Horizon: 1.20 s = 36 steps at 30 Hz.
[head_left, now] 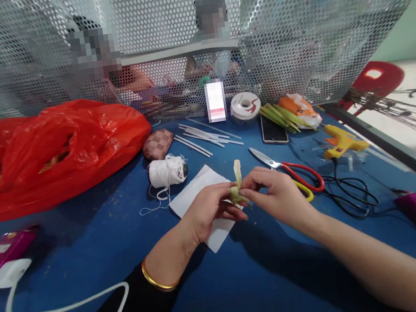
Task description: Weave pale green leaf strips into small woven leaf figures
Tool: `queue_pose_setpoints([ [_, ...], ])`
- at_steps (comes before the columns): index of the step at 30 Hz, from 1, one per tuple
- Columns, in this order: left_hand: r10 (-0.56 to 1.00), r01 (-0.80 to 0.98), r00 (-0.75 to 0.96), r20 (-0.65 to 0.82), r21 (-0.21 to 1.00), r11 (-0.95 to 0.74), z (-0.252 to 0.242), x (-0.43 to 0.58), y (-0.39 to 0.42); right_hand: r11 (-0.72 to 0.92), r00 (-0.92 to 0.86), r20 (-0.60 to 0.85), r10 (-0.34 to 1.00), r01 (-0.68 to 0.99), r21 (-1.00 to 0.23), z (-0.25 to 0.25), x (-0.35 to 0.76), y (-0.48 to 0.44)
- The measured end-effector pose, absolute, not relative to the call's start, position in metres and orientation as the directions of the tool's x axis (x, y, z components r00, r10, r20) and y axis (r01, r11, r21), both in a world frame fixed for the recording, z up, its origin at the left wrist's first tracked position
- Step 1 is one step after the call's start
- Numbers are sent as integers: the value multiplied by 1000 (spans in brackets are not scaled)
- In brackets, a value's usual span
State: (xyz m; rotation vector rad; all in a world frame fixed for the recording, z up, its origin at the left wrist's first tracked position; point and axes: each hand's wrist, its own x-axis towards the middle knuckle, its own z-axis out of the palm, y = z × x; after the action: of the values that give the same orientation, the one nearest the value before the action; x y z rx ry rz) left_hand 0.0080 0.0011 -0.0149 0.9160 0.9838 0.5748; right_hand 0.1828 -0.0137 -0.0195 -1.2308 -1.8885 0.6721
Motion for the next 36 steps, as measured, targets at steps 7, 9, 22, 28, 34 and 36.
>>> queue_pose_setpoints([
  [7, 808, -36, 413, -420, 879, 475, -13, 7, 2, 318, -201, 259, 945, 366, -875, -23, 182, -11],
  [9, 809, -18, 414, -418, 884, 466, -13, 7, 1, 261, -155, 220, 963, 341, -903, -25, 180, -13],
  [22, 831, -49, 398, -390, 895, 444, -14, 8, 3, 242, -172, 207, 963, 220, -945, -23, 180, -12],
  [28, 872, -54, 304, -384, 907, 418, -13, 10, 1, 229, -99, 212, 972, 210, -951, -23, 177, -14],
  [34, 880, -59, 334, -338, 924, 377, -14, 9, 1, 213, -97, 199, 975, 158, -964, -24, 176, -14],
  [36, 879, -61, 346, -328, 927, 369, -15, 9, 1, 219, -100, 204, 974, 170, -961, -23, 176, -14],
])
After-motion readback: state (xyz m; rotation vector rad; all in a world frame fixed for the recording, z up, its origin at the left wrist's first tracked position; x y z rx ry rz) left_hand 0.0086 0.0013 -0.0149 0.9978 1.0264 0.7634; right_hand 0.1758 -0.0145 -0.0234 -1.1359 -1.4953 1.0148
